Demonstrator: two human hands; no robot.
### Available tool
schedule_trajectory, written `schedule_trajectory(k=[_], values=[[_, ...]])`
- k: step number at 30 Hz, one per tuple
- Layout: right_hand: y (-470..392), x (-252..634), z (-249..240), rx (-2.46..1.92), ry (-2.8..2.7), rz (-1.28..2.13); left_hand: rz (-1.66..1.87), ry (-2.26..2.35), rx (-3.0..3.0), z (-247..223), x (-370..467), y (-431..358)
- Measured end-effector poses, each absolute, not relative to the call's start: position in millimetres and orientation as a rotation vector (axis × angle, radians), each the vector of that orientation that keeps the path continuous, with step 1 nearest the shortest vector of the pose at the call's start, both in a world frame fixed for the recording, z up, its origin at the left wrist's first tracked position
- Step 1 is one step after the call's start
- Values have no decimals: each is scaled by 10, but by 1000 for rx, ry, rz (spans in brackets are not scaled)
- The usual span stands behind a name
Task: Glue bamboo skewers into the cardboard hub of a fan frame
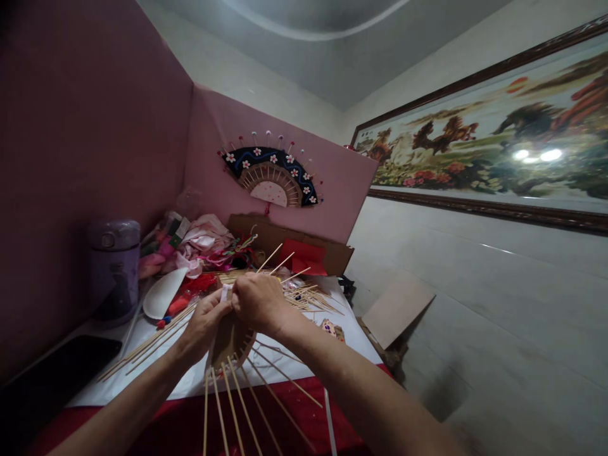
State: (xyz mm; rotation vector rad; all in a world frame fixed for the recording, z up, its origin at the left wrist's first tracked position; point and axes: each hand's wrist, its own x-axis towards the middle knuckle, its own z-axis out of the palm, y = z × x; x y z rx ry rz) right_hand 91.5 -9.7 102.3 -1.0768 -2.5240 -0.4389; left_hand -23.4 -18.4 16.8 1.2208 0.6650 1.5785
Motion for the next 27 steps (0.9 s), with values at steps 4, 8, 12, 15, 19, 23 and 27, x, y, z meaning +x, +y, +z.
schedule_trajectory(k=[4, 8, 12, 15, 19, 23, 27], values=[[-118, 861, 1033, -1179, -2505, -439, 1638, 778, 1379, 172, -229, -161], [-109, 833, 1067, -1233, -2501, -407, 1643, 790, 1429, 171, -223, -164], [-49, 856, 1093, -1111, -2608, -303, 1635, 772, 1411, 191, -222, -188], [-49, 859, 1081, -1045, -2625, -323, 1628, 758, 1388, 222, -217, -205], [-148, 826, 1138, -909, -2631, -224, 1668, 751, 1315, 243, -218, -215], [-240, 884, 1382, -703, -2258, 237, 1633, 700, 1260, 209, -250, -204], [-279, 1073, 1571, -582, -1787, 912, 1590, 677, 1166, 171, -282, -188]])
